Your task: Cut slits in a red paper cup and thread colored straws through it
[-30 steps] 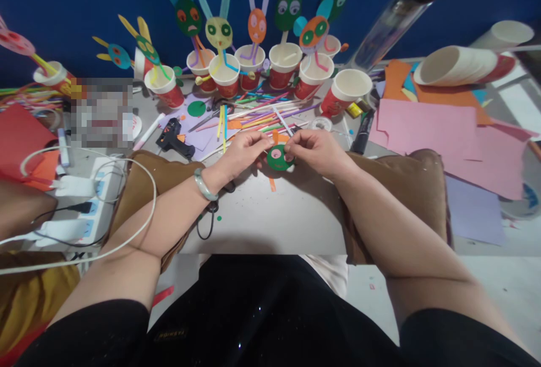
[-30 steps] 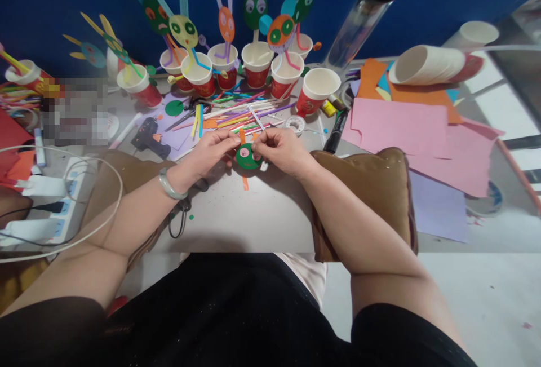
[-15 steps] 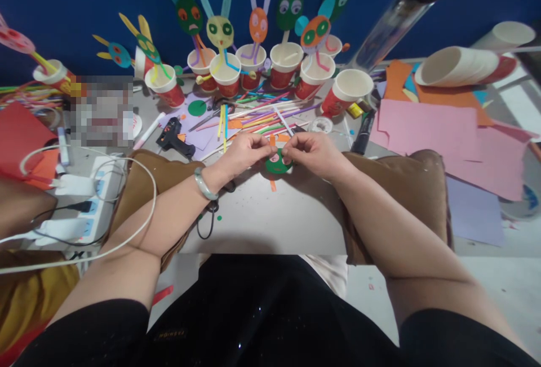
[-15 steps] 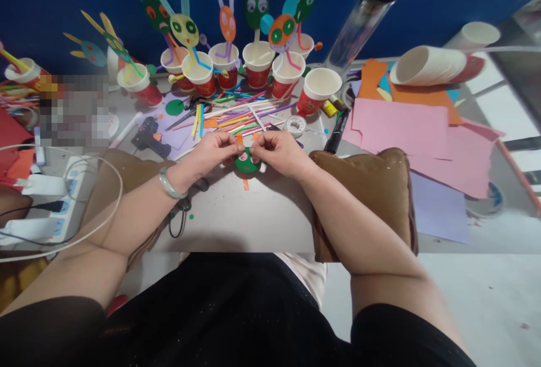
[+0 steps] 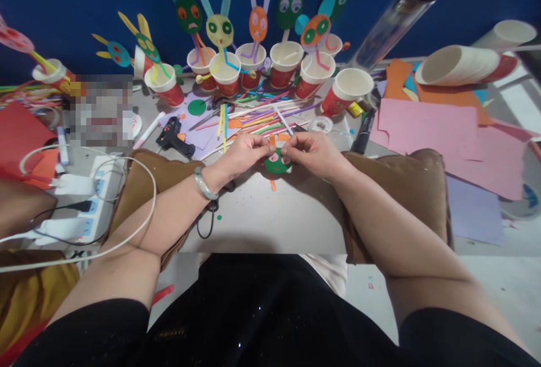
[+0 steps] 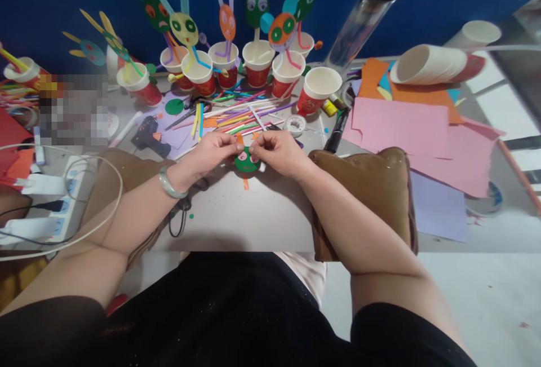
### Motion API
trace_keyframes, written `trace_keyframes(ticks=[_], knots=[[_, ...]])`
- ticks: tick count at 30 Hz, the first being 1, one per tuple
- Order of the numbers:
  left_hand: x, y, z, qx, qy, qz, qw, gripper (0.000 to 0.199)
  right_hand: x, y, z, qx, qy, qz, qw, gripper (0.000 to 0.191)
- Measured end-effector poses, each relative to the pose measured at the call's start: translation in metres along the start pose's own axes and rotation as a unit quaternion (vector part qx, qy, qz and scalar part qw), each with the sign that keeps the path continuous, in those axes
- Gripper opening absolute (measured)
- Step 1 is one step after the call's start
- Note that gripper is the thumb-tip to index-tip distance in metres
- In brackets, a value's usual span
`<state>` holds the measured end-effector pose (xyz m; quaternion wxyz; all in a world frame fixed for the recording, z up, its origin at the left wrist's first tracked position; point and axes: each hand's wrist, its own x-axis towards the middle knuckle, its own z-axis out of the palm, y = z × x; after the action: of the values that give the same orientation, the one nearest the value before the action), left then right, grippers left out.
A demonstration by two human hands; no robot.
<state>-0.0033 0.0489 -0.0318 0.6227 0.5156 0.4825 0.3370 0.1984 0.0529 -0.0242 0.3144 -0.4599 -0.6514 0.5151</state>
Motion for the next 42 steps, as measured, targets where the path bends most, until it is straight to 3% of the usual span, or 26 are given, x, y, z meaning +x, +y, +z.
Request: trace_keyframes(ticks=[8,17,21,26,30,33,36,39,42], knots=[[0.0,0.001,0.001,0.002,0.002,0.008,1.0,0.028,0.001,0.003,0.002,-0.004,0.011,-0.001,1.0,0.033],[0.002,-0.006,0.002,-0.07,0.001,0.008,0.998,0.034,0.001,0.006,0.003,0.009,0.026,-0.009,1.0,0.028],[0.003,-0.006,0.001,-0.041,-0.01,0.013,0.999,0.027,0.001,0.004,0.004,0.003,0.024,-0.017,1.0,0.025],[0.001,-0.001,0.001,0.027,0.016,0.031,0.999,0.028,0.001,0.003,0.005,-0.013,0.013,-0.018,1.0,0.027],[0.001,0.008,-0.002,0.02,0.057,0.048,0.997,0.028,0.0,0.003,0.0,-0.075,0.001,-0.023,0.997,0.033],[0.003,0.015,-0.005,-0.007,0.11,0.064,0.992,0.03,-0.003,0.003,-0.002,-0.193,-0.065,-0.056,0.977,0.022],[0.005,0.018,-0.006,-0.033,0.138,0.065,0.988,0.031,-0.006,0.003,0.003,-0.32,-0.144,-0.106,0.93,0.016],[0.005,0.019,-0.004,-0.051,0.137,0.052,0.988,0.032,-0.009,0.001,0.012,-0.399,-0.155,-0.111,0.897,0.015],[0.003,0.019,-0.001,-0.064,0.127,0.039,0.989,0.032,-0.01,-0.001,0.019,-0.431,-0.151,-0.103,0.884,0.012]])
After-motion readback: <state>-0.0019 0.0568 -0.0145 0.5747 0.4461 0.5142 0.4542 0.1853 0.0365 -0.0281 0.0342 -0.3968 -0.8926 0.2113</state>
